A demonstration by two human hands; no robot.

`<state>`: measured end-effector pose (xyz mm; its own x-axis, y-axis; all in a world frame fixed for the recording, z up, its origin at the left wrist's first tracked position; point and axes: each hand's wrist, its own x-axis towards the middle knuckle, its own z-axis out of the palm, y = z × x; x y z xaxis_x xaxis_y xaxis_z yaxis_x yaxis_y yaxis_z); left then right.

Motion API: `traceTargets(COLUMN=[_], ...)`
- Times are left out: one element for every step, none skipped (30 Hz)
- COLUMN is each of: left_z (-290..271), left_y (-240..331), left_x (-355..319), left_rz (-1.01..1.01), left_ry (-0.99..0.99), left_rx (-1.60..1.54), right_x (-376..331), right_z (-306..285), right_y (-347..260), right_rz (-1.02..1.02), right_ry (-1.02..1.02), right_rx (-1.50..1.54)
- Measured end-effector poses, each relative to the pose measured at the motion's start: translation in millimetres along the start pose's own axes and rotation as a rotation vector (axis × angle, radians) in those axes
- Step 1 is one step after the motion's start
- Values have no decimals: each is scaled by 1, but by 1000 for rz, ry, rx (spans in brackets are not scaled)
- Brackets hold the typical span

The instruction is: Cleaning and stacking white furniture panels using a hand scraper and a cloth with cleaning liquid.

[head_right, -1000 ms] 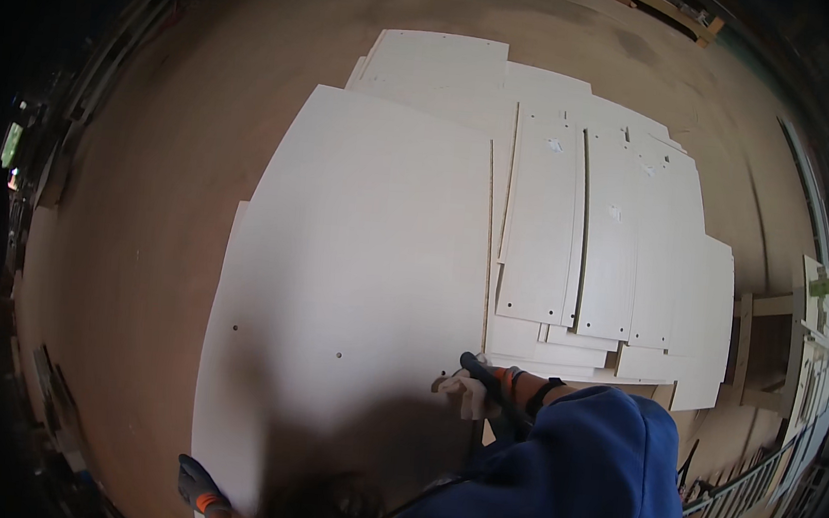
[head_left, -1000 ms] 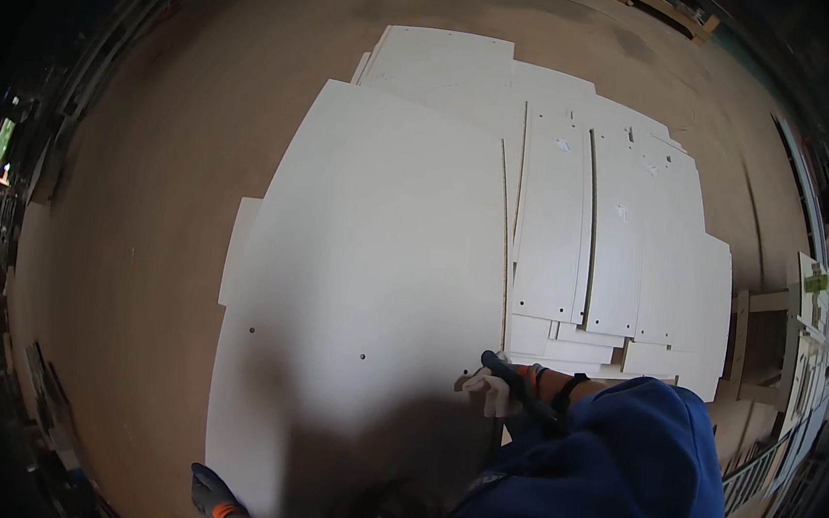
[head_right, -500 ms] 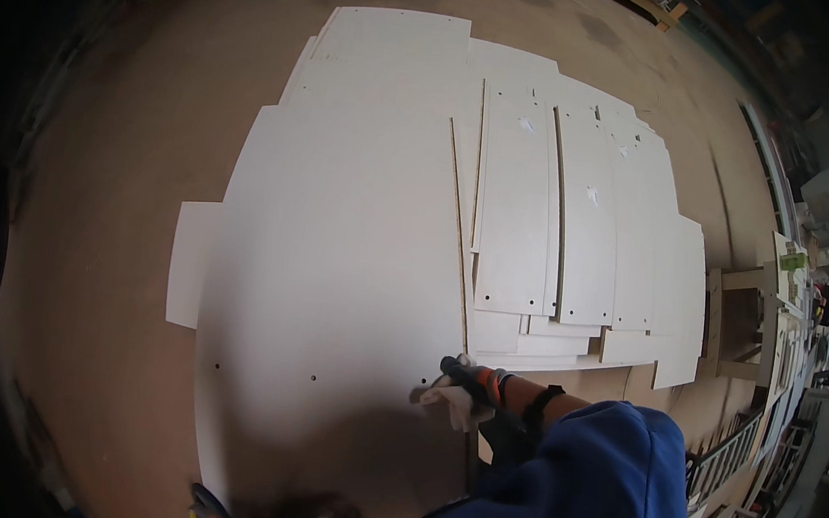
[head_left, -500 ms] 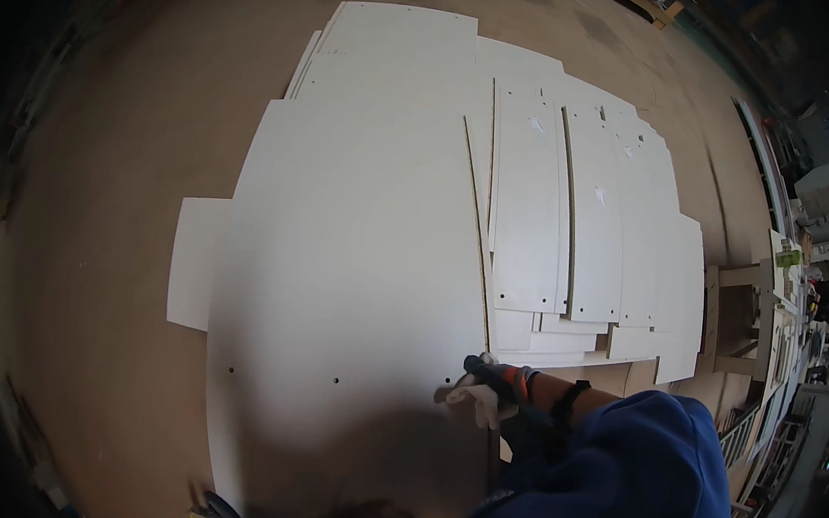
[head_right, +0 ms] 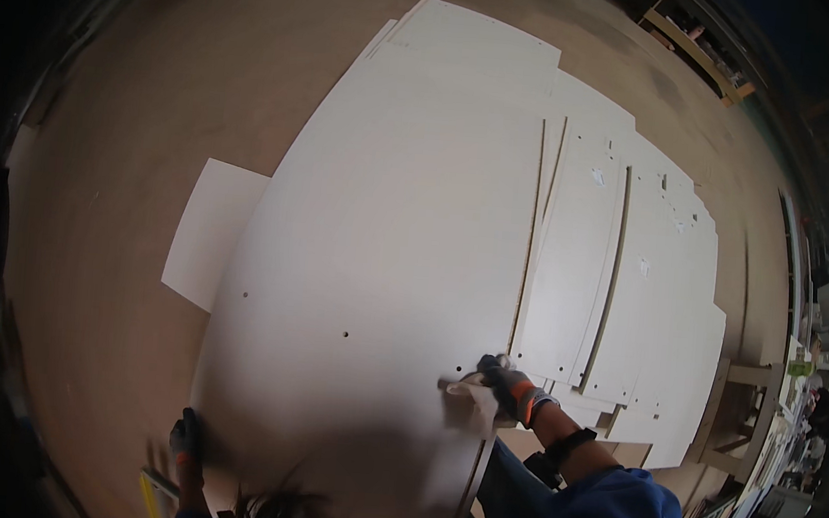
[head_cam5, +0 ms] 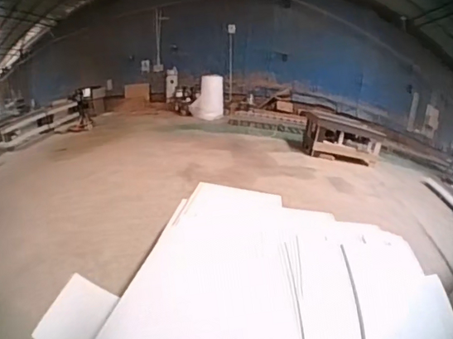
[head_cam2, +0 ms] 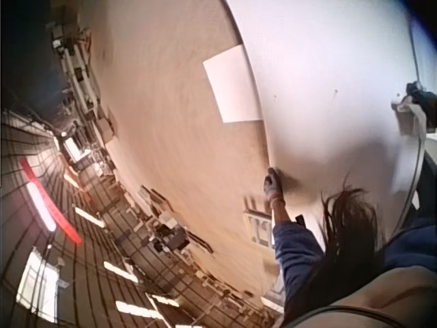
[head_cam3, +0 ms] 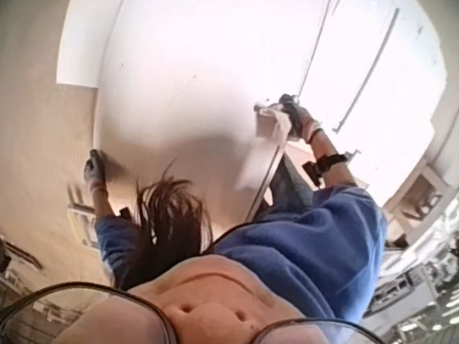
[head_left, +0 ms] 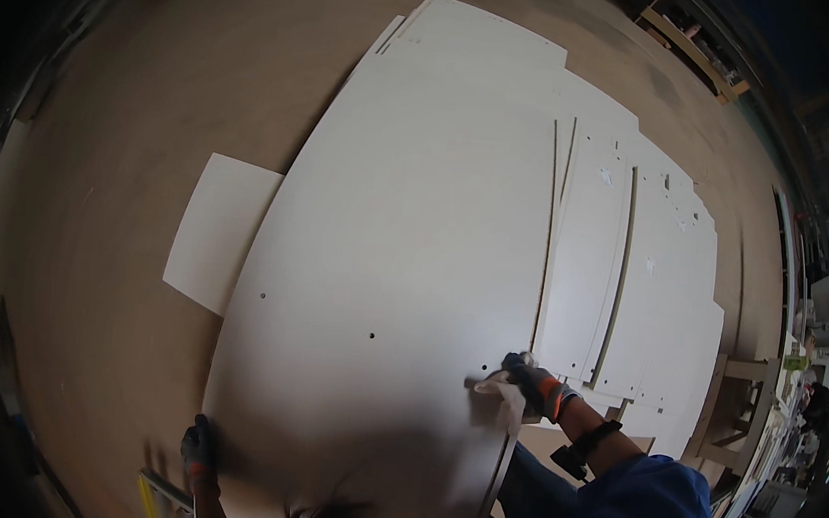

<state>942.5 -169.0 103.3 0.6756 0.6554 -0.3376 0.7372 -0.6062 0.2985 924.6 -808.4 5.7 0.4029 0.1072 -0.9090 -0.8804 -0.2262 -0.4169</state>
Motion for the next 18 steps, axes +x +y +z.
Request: traceTargets(left_z=[10,23,31,39,40,45,53,60,65,73,82,91,97,102,112,122,131,140], left_y=[-3,2,11,19,35,55,73,89,101,112,119,126,145,163,175,200,207,224], left_x=[10,21,29,37,39,40,43,48,56,66,80,94,104,111,119,119,127,114], left_rz=[40,31,43,54,44,63,78,70,108,142,203,260,232,225,300,391,369,295], left_ry=[-12,-8,-78,-150,-156,-175,-197,-198,-199,-203,-181,-165,-225,-226,-139,-174,-223,-221], left_rx=[-18,-27,-33,-36,-37,-23,-5,-5,-8,-9,30,72,57,82,96,122,194,262], right_x=[0,-1,2,2,-9,-6,5,18,28,40,55,70,72,73,90,105,120,131], right_z=[0,-4,-2,-8,-14,-24,-34,-49,-61,-74,-92,-106,-110,-112,-120,-133,-138,-140], right_y=[-10,-21,-43,-57,-70,-78,-81,-80,-89,-98,-102,-105,-130,-156,-172,-184,-191,-192], right_rz=[-32,-62,113,108,73,25,22,50,0,-45,-103,-153,-124,-93,-74,-31,1,27], right_ry=[103,217,293,285,319,350,356,353,332,308,299,287,322,350,328,382,414,445], right_rx=[-49,-94,324,311,219,127,196,138,99,61,52,42,-24,-92,-108,-263,-419,-575])
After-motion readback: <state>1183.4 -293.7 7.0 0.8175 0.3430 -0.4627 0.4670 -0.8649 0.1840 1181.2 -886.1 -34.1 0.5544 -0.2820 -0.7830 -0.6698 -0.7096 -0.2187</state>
